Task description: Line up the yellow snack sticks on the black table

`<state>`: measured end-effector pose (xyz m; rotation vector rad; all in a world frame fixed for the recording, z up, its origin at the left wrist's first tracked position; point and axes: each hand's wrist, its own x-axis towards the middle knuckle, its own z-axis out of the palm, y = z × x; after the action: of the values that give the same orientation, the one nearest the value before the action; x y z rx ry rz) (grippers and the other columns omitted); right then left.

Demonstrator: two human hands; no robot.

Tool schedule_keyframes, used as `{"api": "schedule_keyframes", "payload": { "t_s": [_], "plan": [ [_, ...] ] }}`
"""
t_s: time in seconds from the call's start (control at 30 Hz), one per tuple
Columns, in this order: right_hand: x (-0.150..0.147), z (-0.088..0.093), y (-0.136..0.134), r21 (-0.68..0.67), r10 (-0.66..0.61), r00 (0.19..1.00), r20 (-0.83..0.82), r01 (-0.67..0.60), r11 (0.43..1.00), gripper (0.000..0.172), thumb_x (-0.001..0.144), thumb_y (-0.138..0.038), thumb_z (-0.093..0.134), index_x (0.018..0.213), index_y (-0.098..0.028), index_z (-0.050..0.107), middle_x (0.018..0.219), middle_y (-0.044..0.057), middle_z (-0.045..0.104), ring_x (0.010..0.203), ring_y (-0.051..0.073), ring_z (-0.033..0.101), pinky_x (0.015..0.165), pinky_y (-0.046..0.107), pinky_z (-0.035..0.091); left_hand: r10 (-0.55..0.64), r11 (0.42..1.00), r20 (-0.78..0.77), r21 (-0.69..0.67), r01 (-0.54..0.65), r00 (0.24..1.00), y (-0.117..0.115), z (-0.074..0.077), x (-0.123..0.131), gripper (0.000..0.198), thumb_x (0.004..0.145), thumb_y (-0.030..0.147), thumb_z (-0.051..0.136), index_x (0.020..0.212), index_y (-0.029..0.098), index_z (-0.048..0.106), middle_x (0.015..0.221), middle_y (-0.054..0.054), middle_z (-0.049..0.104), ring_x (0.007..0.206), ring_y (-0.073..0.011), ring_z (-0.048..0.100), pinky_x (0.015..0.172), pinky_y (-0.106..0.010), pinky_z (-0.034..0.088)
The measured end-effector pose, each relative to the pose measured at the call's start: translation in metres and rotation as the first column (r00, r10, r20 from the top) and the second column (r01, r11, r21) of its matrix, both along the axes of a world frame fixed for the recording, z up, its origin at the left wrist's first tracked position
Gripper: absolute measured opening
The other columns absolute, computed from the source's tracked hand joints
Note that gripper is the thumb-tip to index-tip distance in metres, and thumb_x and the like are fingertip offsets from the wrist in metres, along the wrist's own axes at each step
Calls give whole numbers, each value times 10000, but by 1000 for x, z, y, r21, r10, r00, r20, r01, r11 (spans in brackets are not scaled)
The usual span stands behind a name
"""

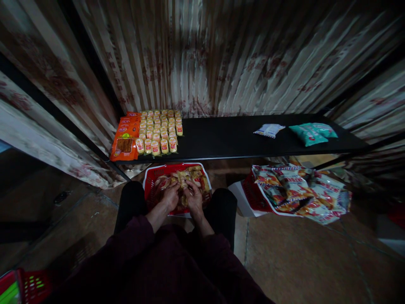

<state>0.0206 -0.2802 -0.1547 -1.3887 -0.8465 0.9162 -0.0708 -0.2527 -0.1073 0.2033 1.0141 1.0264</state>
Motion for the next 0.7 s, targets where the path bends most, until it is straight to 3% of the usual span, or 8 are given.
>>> {"api": "schedule_keyframes", "payload": {
  "t_s": [0.2, 0.33, 0.7],
  "plan": [
    [0, 5, -2, -3, -24, 1000, -9, 24, 1000, 429, 757, -441, 630, 1107, -196, 661, 1023, 85, 709, 944, 231, 672, 822, 373, 559, 19, 1000, 18, -24, -18, 1000, -2, 8, 3, 119, 769, 47, 605, 757, 165, 605, 686, 9, 648, 655, -99, 610, 702, -207, 473],
    [1, 8, -4, -7, -21, 999, 45, 22, 1000, 396, 787, -423, 606, 1107, -198, 666, 974, 75, 712, 910, 227, 665, 779, 361, 555, 13, 994, 61, -113, -6, 998, -3, 17, 6, 110, 818, 82, 542, 800, 156, 622, 682, -25, 667, 701, -145, 651, 722, -247, 503],
    [-2, 25, -10, 59, -23, 944, 330, 4, 998, 348, 783, -377, 612, 1079, -199, 655, 1093, 85, 692, 1032, 232, 608, 968, 418, 463, 47, 962, 135, -274, -8, 990, 3, 9, 8, 173, 833, 77, 478, 903, 131, 628, 665, -26, 639, 596, -138, 613, 661, -259, 528]
  ]
}}
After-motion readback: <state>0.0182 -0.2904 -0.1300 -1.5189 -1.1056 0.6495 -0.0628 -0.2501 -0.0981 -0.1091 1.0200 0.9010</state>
